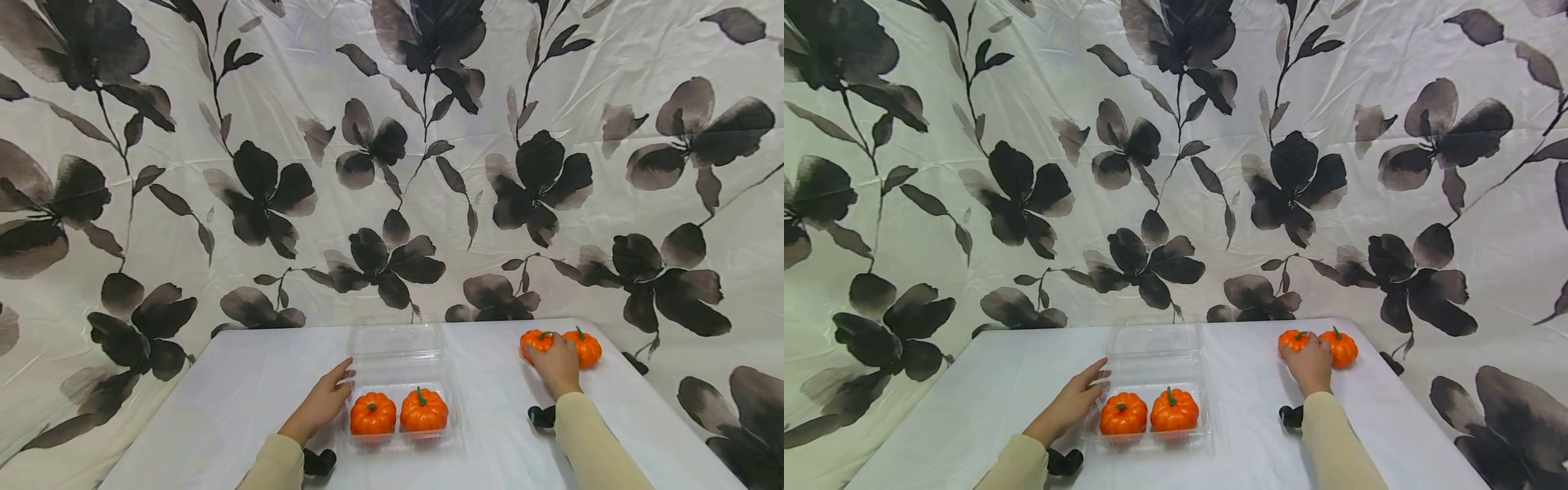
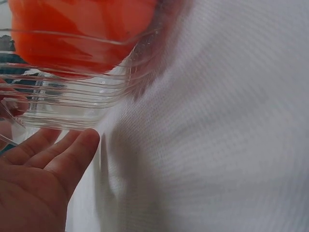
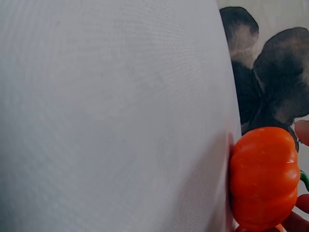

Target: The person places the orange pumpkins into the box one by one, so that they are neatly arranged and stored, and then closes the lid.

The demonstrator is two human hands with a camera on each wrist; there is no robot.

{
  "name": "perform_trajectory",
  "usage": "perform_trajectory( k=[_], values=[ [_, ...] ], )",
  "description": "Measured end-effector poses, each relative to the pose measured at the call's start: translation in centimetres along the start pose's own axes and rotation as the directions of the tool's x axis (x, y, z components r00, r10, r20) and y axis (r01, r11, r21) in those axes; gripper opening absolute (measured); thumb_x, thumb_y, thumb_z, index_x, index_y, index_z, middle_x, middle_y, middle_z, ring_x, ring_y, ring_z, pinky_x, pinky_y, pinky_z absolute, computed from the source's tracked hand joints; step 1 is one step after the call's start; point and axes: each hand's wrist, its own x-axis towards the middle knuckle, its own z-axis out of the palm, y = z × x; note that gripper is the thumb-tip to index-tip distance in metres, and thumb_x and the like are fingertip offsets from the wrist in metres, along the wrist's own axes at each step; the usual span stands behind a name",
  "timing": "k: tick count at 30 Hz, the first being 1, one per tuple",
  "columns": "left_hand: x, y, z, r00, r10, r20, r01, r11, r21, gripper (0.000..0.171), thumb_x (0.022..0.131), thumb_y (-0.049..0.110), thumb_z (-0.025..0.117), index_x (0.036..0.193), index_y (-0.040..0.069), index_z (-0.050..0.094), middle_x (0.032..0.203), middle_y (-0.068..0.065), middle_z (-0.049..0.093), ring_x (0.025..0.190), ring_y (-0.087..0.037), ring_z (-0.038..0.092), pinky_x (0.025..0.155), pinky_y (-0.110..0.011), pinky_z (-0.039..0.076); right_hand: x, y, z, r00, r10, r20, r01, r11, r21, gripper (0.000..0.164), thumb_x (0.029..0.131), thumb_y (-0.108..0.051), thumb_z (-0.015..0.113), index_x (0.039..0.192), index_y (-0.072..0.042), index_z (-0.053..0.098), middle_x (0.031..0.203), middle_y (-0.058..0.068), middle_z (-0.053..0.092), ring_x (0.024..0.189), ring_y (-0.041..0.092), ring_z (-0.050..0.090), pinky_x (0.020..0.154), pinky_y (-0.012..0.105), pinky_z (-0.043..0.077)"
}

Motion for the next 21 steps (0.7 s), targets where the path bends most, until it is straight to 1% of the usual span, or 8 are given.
perform_trajectory(
  k=[4, 9, 15, 21],
  values=[
    [0.00, -0.08, 0.06, 1.000, 0.012, -0.005, -0.012, 1.000, 0.004, 0.058, 0.098, 0.013, 0.049, 0.152, 0.007, 0.030, 0.141, -0.024, 0.050, 0.115, -0.035, 0.060, 0.098, -0.053, 0.049, 0.24, 0.16, 0.20, 1.000, 0.009, 0.002, -0.009, 1.000, -0.004, 0.083, 0.091, -0.040, 0.056, 0.146, 0.012, 0.023, 0.143, 0.040, 0.022, 0.129, 0.053, 0.028, 0.109, 0.066, 0.029],
    [-0.09, 0.04, 0.04, 1.000, 0.016, -0.010, -0.016, 1.000, 0.012, 0.057, 0.098, 0.013, 0.049, 0.151, 0.006, 0.030, 0.141, -0.024, 0.050, 0.115, -0.036, 0.059, 0.097, -0.053, 0.049, 0.49, 0.24, 0.34, 1.000, -0.001, -0.001, 0.001, 1.000, -0.008, 0.082, 0.091, -0.038, 0.057, 0.146, 0.013, 0.023, 0.143, 0.041, 0.023, 0.130, 0.053, 0.028, 0.110, 0.066, 0.028],
    [-0.18, 0.31, 0.00, 1.000, 0.008, -0.008, -0.008, 1.000, 0.010, 0.058, 0.098, 0.014, 0.049, 0.152, 0.007, 0.030, 0.141, -0.023, 0.050, 0.121, -0.041, 0.056, 0.099, -0.055, 0.047, 0.61, 0.30, 0.39, 1.000, -0.003, -0.002, 0.003, 1.000, -0.014, 0.082, 0.090, -0.034, 0.059, 0.145, 0.014, 0.024, 0.141, 0.041, 0.023, 0.129, 0.053, 0.027, 0.110, 0.065, 0.028],
    [-0.12, 0.21, 0.09, 1.000, 0.001, -0.007, -0.001, 1.000, 0.012, 0.058, 0.098, 0.014, 0.049, 0.152, 0.008, 0.029, 0.141, -0.022, 0.050, 0.123, -0.042, 0.055, 0.100, -0.055, 0.047, 0.53, 0.26, 0.39, 1.000, -0.004, 0.000, 0.004, 1.000, -0.019, 0.082, 0.088, -0.032, 0.061, 0.145, 0.015, 0.025, 0.139, 0.041, 0.025, 0.126, 0.052, 0.029, 0.109, 0.065, 0.030]
  ],
)
